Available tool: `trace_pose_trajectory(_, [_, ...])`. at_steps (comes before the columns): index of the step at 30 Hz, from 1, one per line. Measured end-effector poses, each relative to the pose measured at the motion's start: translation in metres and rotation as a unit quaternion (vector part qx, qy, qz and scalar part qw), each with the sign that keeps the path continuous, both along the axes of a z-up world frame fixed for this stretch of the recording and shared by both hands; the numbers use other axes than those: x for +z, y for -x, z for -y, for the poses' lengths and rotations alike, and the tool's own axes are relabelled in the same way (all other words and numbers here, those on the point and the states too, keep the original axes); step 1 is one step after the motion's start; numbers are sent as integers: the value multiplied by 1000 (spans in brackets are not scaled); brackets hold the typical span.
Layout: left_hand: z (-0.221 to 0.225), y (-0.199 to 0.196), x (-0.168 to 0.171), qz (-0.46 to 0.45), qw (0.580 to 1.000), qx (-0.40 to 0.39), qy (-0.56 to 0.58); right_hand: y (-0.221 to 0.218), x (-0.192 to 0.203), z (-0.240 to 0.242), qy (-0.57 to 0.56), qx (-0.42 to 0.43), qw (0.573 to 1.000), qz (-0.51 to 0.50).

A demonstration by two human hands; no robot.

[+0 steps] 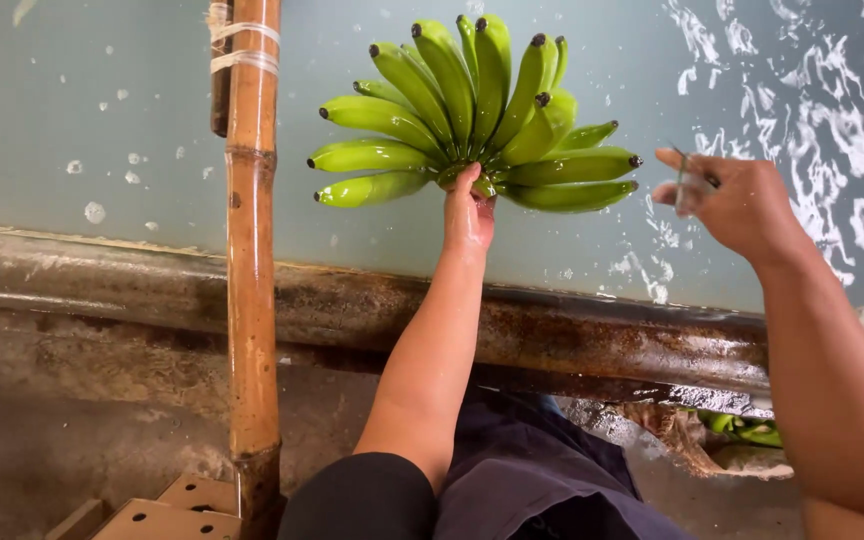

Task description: Sorting and cleaning bunches of green bananas in a water tank.

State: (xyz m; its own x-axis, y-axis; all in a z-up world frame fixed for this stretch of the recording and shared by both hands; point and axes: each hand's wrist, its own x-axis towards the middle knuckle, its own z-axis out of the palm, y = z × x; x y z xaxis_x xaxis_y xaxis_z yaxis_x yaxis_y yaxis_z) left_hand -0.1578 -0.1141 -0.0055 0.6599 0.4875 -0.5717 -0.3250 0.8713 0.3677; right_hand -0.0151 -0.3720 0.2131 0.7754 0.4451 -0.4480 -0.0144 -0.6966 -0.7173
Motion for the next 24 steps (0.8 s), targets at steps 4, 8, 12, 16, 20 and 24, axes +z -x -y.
trace_pose_trajectory(4, [3, -3, -13, -13, 1000, -11, 9, 0, 4, -22, 110, 73, 988, 79])
trace_pose_trajectory(8, [4, -4, -1, -51, 998, -17, 23, 13, 3, -24, 58, 35, 993, 94])
trace_pose_trajectory(12, [16, -14, -40, -76, 997, -14, 21, 25, 28, -31, 27, -4, 995, 92])
trace_pose_trajectory(16, [28, -19, -89, -149, 989, 11, -15, 50, 76, -99, 30, 84, 983, 160])
trace_pose_trajectory(20, [34, -22, -56, -137, 986, 55, -83, 65, 82, -181, 50, 303, 900, 311])
trace_pose_trajectory(24, [33, -4, -36, -120, 985, 52, -116, 96, 81, -252, 112, 361, 882, 282])
